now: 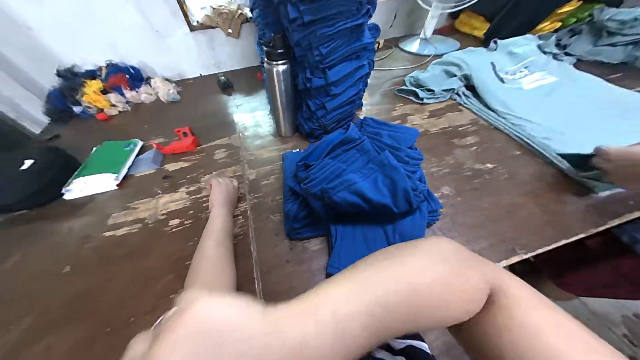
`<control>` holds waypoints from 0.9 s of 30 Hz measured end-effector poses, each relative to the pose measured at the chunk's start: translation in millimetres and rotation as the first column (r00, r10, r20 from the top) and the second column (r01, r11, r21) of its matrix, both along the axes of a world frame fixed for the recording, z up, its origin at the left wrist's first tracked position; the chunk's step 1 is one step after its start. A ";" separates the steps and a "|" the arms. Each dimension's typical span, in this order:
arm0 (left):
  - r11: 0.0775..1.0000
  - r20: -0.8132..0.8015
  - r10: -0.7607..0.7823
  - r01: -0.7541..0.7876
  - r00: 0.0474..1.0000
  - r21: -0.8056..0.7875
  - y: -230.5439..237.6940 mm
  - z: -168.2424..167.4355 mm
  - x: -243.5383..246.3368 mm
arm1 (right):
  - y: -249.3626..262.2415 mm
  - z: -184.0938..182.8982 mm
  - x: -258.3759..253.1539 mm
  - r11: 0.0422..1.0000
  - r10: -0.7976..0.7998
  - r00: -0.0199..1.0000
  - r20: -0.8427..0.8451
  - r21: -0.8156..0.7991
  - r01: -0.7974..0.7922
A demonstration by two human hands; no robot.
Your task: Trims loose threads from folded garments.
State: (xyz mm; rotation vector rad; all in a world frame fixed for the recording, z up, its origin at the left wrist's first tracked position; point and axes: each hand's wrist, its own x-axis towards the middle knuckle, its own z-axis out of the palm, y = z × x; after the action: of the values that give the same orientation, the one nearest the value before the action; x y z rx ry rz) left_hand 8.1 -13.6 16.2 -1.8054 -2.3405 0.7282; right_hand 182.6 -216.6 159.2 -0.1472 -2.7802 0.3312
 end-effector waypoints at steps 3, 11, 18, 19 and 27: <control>0.996 0.107 0.061 -0.054 0.992 -0.067 -9.2 23.6 9.1 | 48.1 -26.9 27.5 0.981 -0.115 0.964 -0.239 0.126 0.148; 0.997 0.070 -0.031 0.025 0.997 0.073 8.9 -14.6 -19.9 | 116.1 -131.8 146.2 0.727 -0.345 0.919 -0.189 -0.674 0.134; 0.744 0.762 -0.133 -0.444 0.634 0.499 -47.0 -35.6 -44.1 | 74.9 -203.0 207.3 0.505 -0.628 0.748 -0.214 -0.844 0.182; 0.747 0.855 -0.155 -0.507 0.496 0.430 -61.4 -32.0 -30.6 | 68.6 -204.6 211.9 0.468 -0.647 0.731 -0.218 -0.870 0.154; 0.824 0.820 -0.565 -0.017 -0.095 0.566 -183.5 -27.7 127.0 | 63.8 -205.5 215.6 0.626 -0.546 0.791 -0.276 -0.762 0.167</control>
State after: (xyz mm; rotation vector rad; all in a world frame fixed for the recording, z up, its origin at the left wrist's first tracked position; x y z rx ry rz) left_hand 135.1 -197.1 -11.5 -2.8673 -1.8298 -1.7726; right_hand 398.1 -152.8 -46.3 -0.7123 -1.9030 1.1438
